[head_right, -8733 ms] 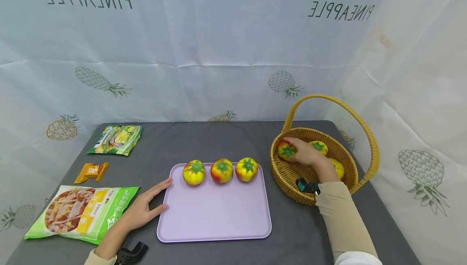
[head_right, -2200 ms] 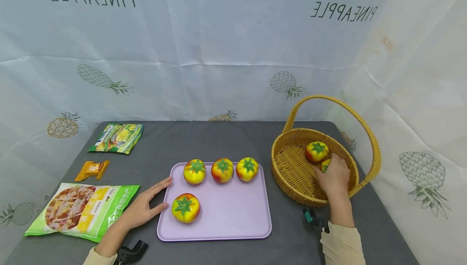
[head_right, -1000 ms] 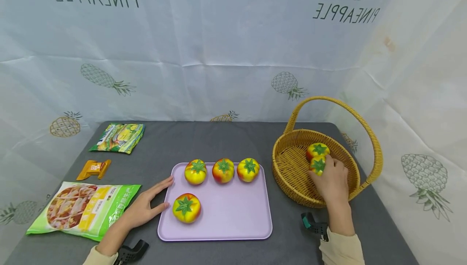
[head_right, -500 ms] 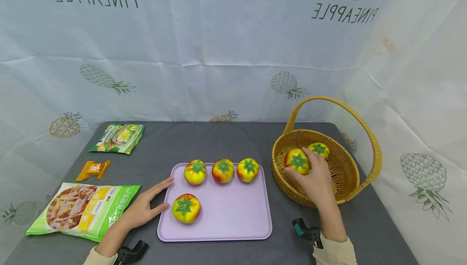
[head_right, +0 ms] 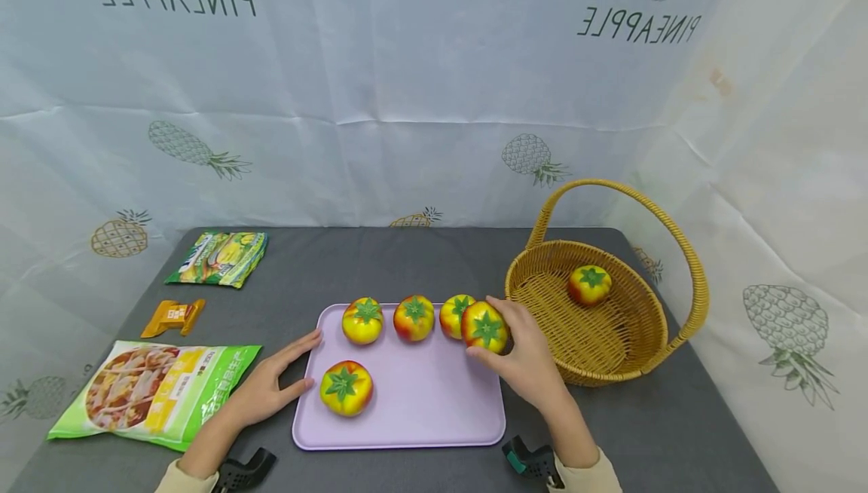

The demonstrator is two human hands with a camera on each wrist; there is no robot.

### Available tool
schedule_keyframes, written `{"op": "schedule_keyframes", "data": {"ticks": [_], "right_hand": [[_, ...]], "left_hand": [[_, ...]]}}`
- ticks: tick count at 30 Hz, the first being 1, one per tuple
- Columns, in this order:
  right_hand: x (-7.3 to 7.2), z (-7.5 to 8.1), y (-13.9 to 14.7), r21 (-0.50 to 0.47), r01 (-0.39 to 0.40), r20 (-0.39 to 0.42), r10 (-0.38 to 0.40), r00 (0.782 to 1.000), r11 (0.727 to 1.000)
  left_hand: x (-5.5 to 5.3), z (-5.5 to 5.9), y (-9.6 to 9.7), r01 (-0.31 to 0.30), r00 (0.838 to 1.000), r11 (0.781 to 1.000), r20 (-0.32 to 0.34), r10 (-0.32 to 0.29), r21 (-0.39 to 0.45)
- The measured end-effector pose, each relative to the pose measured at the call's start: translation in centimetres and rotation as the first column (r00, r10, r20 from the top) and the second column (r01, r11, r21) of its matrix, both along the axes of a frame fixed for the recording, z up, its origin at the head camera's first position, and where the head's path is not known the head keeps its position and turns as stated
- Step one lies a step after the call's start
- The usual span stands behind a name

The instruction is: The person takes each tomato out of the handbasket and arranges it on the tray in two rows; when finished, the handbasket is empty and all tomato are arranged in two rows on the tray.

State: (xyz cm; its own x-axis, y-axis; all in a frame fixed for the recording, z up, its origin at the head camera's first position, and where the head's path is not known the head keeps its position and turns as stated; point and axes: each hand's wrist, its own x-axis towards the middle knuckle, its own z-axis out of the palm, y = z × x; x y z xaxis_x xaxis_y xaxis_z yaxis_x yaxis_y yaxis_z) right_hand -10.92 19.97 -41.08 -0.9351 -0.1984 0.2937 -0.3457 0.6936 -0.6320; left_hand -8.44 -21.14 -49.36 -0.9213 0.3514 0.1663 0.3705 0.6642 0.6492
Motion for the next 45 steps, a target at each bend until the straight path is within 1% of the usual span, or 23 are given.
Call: {"op": "schedule_keyframes", "data": {"ticks": [6,9,12,16,21,24,28,31,40,45], "right_hand": [[1.0,-1.7,-3.0,-0.018,-0.112,0.034,0.113,0.993,0.994],[1.5,-2.7,-4.4,-0.015,-0.171,0.059,0.172,0.983,0.985],[1.9,-3.4,-5.5,-0.021,-0.23,0.091,0.231,0.969,0.973],[2.1,-4.0,-6.6,-0.003,-0.289,0.099,0.288,0.953,0.957],[2.2,-4.5,-7.3,-0.003,-0.338,0.107,0.336,0.936,0.941],[2.3,-4.7,-7.5,0.007,-0.35,0.119,0.347,0.93,0.937],[2.3,-5.0,-7.6,0.014,-0.361,0.114,0.357,0.927,0.933],[2.3,-5.1,-7.7,0.003,-0.366,0.118,0.363,0.924,0.931],[2.3,-5.4,-7.8,-0.01,-0.365,0.193,0.36,0.913,0.931],[2.4,-5.3,-7.8,-0.013,-0.376,0.213,0.37,0.904,0.927]], "left_hand": [[0.0,0.1,0.0,0.002,1.0,1.0,-0.004,-0.002,0.005],[0.0,0.1,0.0,0.005,1.0,1.0,-0.014,-0.005,0.0],[0.0,0.1,0.0,0.007,1.0,1.0,-0.021,-0.007,-0.002],[0.0,0.1,0.1,0.008,1.0,1.0,-0.021,-0.008,0.001],[0.0,0.0,0.0,0.005,1.0,1.0,-0.011,-0.005,0.002],[0.0,0.0,0.0,0.006,1.0,1.0,-0.012,-0.006,0.001],[-0.1,-0.1,0.0,0.007,1.0,1.0,-0.023,-0.007,-0.002],[-0.1,-0.1,0.0,0.008,1.0,1.0,-0.026,-0.008,-0.003],[-0.1,-0.1,0.0,0.012,1.0,1.0,-0.024,-0.012,-0.001],[-0.1,-0.1,-0.1,0.013,1.0,1.0,-0.016,-0.013,-0.003]]}}
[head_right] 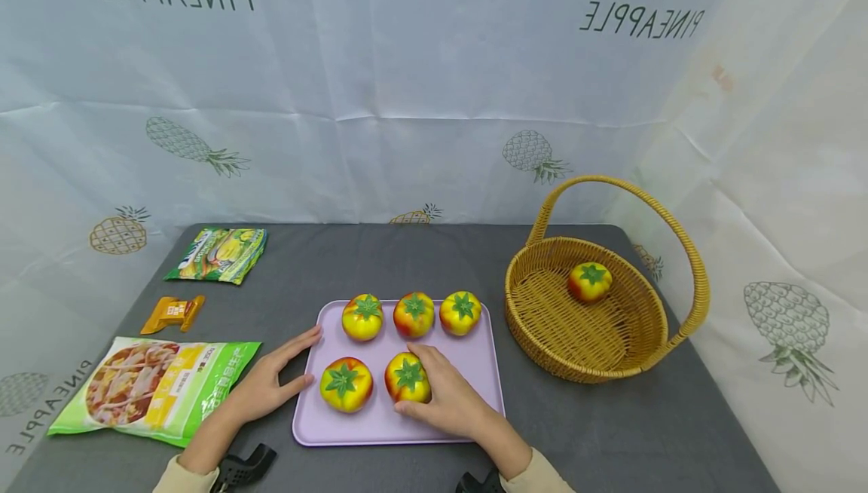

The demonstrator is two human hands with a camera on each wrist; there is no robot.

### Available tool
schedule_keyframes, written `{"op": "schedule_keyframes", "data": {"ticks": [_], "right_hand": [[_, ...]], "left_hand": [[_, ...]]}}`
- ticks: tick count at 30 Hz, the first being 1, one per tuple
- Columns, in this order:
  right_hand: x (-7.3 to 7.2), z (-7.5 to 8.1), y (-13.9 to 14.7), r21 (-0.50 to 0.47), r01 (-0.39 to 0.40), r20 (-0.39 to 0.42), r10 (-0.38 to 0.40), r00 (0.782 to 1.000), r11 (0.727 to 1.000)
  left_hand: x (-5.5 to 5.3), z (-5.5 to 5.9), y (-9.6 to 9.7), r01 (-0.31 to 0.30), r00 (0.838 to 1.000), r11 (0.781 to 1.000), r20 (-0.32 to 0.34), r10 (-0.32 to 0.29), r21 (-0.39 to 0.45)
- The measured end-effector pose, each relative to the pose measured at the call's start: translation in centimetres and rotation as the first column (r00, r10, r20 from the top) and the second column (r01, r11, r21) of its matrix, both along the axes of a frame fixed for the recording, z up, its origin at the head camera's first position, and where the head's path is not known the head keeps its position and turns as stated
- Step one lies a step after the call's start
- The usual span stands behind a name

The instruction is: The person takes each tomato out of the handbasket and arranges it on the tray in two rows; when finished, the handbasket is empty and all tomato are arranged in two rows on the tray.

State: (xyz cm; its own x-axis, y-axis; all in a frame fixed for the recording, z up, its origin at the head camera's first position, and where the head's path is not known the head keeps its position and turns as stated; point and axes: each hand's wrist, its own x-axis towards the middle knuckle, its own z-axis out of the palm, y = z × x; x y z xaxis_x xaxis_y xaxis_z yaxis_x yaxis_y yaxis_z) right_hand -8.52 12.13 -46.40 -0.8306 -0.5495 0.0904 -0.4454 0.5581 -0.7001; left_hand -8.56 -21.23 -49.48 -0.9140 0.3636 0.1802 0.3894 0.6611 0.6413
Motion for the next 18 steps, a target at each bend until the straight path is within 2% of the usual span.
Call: {"op": "schedule_keyframes", "data": {"ticks": [18], "right_hand": [[0.12,0.0,0.08,0.021,-0.057,0.001,0.057,0.998,0.998]], "left_hand": [[0.06,0.03,0.07,-0.003,1.0,1.0,-0.008,0.003,0.002]]}}
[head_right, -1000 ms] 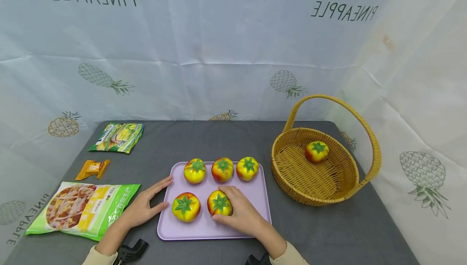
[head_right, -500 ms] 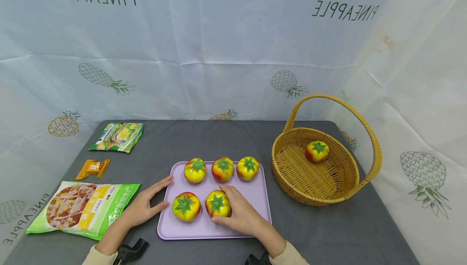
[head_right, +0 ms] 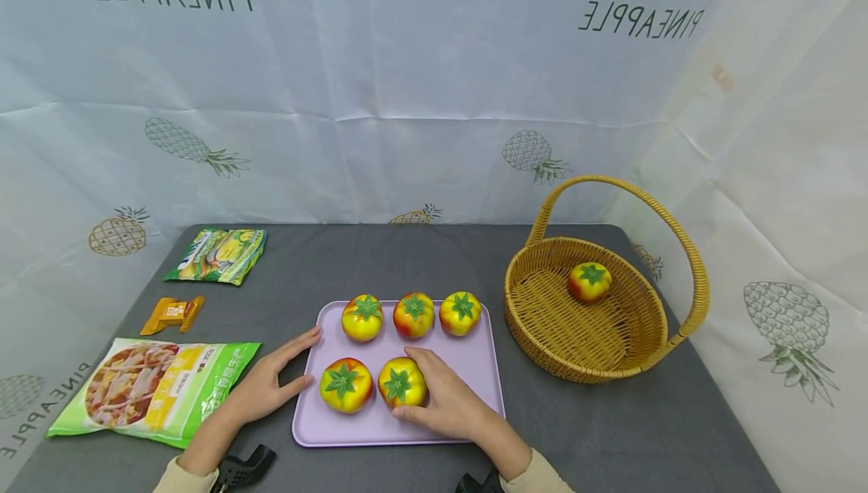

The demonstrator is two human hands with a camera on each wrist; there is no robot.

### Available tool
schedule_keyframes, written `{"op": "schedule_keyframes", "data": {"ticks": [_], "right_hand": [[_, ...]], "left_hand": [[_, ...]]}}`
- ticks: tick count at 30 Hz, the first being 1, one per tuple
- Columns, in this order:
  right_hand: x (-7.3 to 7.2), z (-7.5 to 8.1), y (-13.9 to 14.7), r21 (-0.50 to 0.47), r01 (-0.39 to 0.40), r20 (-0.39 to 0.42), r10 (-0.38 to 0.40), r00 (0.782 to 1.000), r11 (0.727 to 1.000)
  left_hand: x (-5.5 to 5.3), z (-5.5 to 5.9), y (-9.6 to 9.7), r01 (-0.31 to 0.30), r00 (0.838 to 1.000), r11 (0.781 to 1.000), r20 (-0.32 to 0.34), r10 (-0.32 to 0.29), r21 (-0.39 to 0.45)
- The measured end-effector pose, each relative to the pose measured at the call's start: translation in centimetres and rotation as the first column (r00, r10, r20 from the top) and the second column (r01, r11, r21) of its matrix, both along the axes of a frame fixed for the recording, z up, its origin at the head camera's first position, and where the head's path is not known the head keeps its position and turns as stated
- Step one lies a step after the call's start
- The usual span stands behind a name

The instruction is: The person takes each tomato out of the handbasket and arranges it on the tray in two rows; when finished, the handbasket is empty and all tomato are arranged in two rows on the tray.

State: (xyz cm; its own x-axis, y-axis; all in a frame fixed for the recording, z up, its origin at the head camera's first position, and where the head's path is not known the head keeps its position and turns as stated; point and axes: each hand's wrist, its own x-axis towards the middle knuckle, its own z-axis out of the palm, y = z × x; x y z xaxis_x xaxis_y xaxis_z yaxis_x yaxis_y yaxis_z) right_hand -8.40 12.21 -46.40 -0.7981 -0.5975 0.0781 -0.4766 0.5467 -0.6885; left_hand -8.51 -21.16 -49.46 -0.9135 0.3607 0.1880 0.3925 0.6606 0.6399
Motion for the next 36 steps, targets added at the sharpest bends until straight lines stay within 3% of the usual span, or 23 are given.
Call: {"op": "schedule_keyframes", "data": {"ticks": [10,18,28,33,36], "right_hand": [[0.4,1.1,0.5,0.042,-0.013,0.04,0.011,0.999,0.999],[0.0,3.8,2.7,0.022,0.072,-0.029,-0.071,0.997,0.997],[-2.9,7.1,7.5,-0.01,0.246,-0.19,-0.243,0.951,0.969],[-4.9,8.9,10.0,-0.024,0.341,-0.201,-0.339,0.919,0.94],[-6.2,9.9,11.3,-0.026,0.377,-0.166,-0.376,0.911,0.926]], "left_hand": [[0.0,0.0,-0.1,-0.002,1.0,1.0,-0.008,0.002,-0.006],[0.0,-0.2,-0.1,0.016,0.999,0.999,-0.04,-0.014,0.038],[0.1,-0.2,-0.1,0.011,1.0,0.999,-0.025,-0.01,0.037],[0.1,0.0,0.0,0.01,1.0,1.0,-0.025,-0.009,0.024],[0.0,0.0,0.0,0.01,1.0,1.0,-0.023,-0.009,0.018]]}}
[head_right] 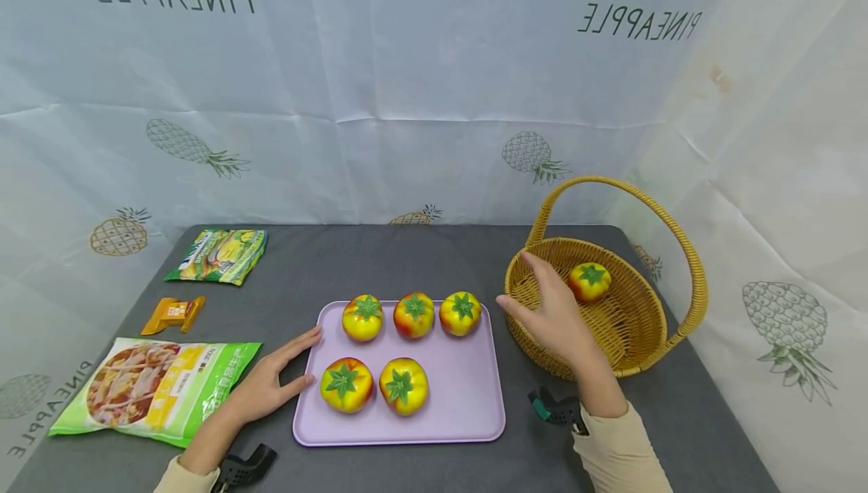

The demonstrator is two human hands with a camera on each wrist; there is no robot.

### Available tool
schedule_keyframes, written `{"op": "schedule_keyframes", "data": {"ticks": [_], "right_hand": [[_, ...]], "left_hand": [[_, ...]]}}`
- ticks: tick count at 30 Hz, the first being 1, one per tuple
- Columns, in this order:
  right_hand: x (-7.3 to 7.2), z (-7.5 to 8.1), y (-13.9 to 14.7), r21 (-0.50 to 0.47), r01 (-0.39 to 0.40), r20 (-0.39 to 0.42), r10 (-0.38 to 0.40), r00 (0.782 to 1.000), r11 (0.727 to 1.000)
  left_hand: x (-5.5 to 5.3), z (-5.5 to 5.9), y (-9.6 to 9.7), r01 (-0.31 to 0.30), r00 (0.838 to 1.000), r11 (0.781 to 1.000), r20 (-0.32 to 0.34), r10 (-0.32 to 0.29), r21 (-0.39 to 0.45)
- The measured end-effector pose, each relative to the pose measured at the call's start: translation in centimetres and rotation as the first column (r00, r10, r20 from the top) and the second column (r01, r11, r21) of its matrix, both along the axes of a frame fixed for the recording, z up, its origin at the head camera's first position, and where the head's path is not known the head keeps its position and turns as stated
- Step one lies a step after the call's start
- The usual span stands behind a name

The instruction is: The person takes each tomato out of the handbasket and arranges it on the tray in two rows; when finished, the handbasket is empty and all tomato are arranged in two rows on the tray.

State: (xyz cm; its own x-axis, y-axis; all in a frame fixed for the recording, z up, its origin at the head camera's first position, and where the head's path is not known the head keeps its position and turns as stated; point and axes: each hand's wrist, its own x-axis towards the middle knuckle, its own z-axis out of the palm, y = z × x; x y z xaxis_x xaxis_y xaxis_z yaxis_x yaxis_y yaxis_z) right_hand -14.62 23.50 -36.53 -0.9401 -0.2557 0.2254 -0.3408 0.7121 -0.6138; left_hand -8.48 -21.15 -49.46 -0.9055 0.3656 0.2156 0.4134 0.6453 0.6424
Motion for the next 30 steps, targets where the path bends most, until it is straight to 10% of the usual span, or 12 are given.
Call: {"op": "schedule_keyframes", "data": {"ticks": [11,30], "right_hand": [[-4.9,2.5,4.8,0.066,0.149,0.213,-0.16,0.964,0.987],[-7.8,-1.5,10.1,0.168,0.349,0.421,-0.387,0.82,0.922]], "left_hand": [[-0.1,0.0,0.0,0.004,1.0,1.0,0.005,-0.004,0.015],[0.0,0.2,0.0,0.002,1.0,1.0,0.011,-0.002,0.015]]}}
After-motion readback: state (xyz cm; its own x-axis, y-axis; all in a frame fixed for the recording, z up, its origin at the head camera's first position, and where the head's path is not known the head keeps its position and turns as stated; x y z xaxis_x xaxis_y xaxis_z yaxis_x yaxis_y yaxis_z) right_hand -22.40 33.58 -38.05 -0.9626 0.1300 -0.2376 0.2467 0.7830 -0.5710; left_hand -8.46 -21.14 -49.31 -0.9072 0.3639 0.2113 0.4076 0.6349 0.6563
